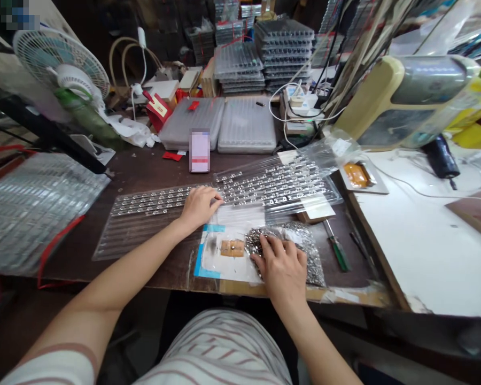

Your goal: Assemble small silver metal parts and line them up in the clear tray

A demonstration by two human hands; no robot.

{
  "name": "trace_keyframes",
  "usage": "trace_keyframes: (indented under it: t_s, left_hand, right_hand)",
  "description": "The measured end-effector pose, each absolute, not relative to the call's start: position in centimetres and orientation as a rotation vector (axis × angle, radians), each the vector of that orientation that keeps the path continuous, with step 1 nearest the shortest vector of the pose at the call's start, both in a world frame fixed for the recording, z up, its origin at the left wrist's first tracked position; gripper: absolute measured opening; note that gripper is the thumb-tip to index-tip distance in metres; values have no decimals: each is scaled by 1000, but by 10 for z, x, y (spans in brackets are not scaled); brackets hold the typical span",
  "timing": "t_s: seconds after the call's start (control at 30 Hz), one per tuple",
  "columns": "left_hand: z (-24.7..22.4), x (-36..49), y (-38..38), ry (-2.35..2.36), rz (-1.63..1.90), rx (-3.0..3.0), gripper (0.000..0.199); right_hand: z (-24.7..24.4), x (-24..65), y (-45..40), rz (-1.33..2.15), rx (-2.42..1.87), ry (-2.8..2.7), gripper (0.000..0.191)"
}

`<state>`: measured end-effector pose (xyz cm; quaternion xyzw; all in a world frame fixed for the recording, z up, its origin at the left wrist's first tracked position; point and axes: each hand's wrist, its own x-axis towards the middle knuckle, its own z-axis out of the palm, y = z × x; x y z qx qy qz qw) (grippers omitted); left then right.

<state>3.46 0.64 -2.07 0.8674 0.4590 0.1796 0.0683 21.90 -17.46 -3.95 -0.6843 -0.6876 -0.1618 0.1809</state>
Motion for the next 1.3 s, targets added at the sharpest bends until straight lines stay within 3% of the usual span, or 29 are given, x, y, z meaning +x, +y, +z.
trace_keyframes:
  t_s: [0.13,0.37,0.6,1.3]
  left_hand:
    - [-19,29,2,1409,627,2421,8]
    - [-21,-1,-51,1066,586,1772,24]
    - [-36,12,-91,1125,655,1997,14]
    - [-52,28,-103,1141,747,2250,14]
  right_hand:
    - [-44,225,-177,-460,-1950,-1934,21]
    - [-53,224,-167,-435,-1836,-1831,15]
    - [-58,226,-168,-345,-1749,-1788,17]
    - [-58,228,-169,-361,-1710,-1731,14]
